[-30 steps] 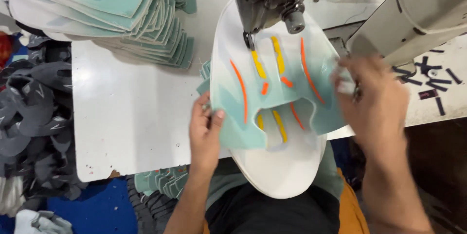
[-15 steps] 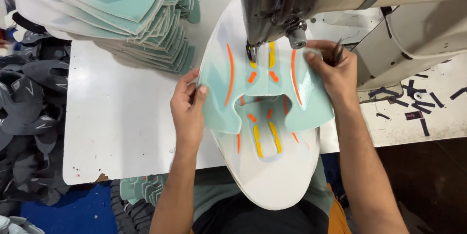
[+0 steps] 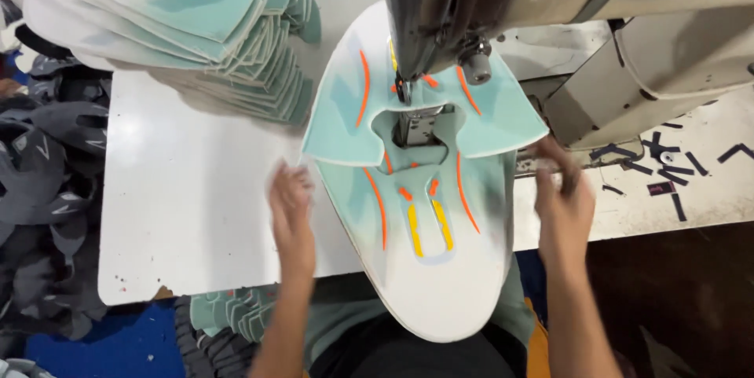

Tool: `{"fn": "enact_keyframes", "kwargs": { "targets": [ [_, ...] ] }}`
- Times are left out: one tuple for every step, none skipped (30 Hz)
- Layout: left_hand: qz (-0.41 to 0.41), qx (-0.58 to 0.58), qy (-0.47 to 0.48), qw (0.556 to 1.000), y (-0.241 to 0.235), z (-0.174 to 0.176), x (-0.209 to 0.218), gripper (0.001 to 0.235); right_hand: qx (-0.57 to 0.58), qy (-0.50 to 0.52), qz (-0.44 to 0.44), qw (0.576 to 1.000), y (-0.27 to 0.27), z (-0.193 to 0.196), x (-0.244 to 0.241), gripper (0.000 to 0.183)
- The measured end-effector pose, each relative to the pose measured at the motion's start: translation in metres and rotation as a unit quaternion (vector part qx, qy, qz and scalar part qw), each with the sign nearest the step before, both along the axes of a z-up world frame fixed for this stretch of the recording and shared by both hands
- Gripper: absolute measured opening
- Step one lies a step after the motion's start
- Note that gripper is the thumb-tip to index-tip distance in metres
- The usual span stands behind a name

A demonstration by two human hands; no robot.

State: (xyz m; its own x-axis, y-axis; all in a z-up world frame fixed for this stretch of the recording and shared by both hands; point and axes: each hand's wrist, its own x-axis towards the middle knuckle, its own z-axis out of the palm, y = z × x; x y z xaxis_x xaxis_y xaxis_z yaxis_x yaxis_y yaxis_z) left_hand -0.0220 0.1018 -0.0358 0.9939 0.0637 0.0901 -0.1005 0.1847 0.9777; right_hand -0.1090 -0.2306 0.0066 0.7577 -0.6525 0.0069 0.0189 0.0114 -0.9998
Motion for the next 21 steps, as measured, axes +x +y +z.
{"fn": "enact_keyframes", "kwargs": {
  "targets": [
    [-0.026, 0.128, -0.004, 0.991, -0.001, -0.003, -0.026, 0.062, -0.1, 0.078, 0.014, 0.992, 0.012, -0.008, -0.023, 0.043],
    [-0.052, 0.254, -0.009, 0.966, -0.002, -0.008, -0.051, 0.067, -0.198, 0.155, 0.027, 0.967, 0.025, -0.016, -0.046, 0.049],
    [-0.057, 0.257, -0.004, 0.965, -0.015, 0.006, -0.064, 0.067, -0.194, 0.162, 0.026, 0.967, 0.035, -0.01, -0.049, 0.049],
    [-0.066, 0.318, -0.042, 0.945, -0.027, 0.019, -0.078, 0.08, -0.186, 0.166, 0.04, 0.968, 0.045, -0.004, -0.052, 0.049],
    [-0.077, 0.375, -0.075, 0.921, -0.039, 0.033, -0.096, 0.093, -0.178, 0.175, 0.055, 0.967, 0.055, 0.003, -0.06, 0.049],
    [-0.084, 0.377, -0.065, 0.92, -0.042, 0.04, -0.104, 0.093, -0.174, 0.186, 0.055, 0.965, 0.059, 0.005, -0.065, 0.049],
    [-0.078, 0.394, -0.102, 0.91, -0.048, 0.046, -0.102, 0.093, -0.159, 0.189, 0.057, 0.967, 0.058, 0.009, -0.061, 0.047],
    [-0.071, 0.409, -0.139, 0.899, -0.054, 0.053, -0.101, 0.094, -0.144, 0.192, 0.059, 0.969, 0.058, 0.015, -0.057, 0.046],
    [-0.067, 0.405, -0.144, 0.9, -0.052, 0.053, -0.099, 0.094, -0.15, 0.187, 0.058, 0.969, 0.053, 0.008, -0.064, 0.046],
    [-0.046, 0.397, -0.134, 0.907, -0.051, 0.053, -0.097, 0.089, -0.157, 0.181, 0.059, 0.969, 0.047, 0.003, -0.071, 0.046],
    [-0.023, 0.388, -0.127, 0.913, -0.05, 0.053, -0.092, 0.085, -0.165, 0.173, 0.06, 0.969, 0.041, -0.004, -0.074, 0.045],
    [-0.019, 0.383, -0.135, 0.914, -0.052, 0.055, -0.083, 0.085, -0.171, 0.165, 0.059, 0.97, 0.037, 0.002, -0.06, 0.045],
    [-0.039, 0.216, -0.076, 0.973, -0.048, 0.058, -0.086, 0.085, -0.032, 0.153, 0.041, 0.987, 0.038, 0.005, -0.058, 0.051],
    [-0.057, 0.041, -0.015, 0.997, -0.044, 0.06, -0.088, 0.084, 0.108, 0.139, 0.022, 0.984, 0.038, 0.007, -0.056, 0.057],
    [-0.056, 0.042, -0.012, 0.997, -0.044, 0.065, -0.078, 0.084, 0.109, 0.141, 0.023, 0.984, 0.035, 0.004, -0.048, 0.057],
    [-0.081, -0.032, 0.042, 0.995, -0.044, 0.071, -0.068, 0.078, 0.161, 0.149, 0.041, 0.975, 0.032, 0.001, -0.041, 0.058],
    [-0.106, -0.107, 0.093, 0.984, -0.045, 0.078, -0.055, 0.072, 0.211, 0.153, 0.06, 0.964, 0.027, -0.001, -0.03, 0.059],
    [-0.105, -0.106, 0.091, 0.985, -0.045, 0.074, -0.048, 0.072, 0.211, 0.151, 0.061, 0.964, 0.03, 0.003, -0.022, 0.059],
    [-0.143, -0.151, 0.154, 0.966, -0.044, 0.069, -0.041, 0.062, 0.224, 0.128, 0.068, 0.964, 0.032, 0.008, -0.014, 0.055],
    [-0.179, -0.195, 0.215, 0.94, -0.044, 0.064, -0.033, 0.052, 0.237, 0.105, 0.076, 0.963, 0.034, 0.012, -0.006, 0.052],
    [-0.179, -0.196, 0.214, 0.94, -0.046, 0.07, -0.03, 0.052, 0.236, 0.103, 0.077, 0.963, 0.034, 0.015, -0.005, 0.052]
  ]
}}
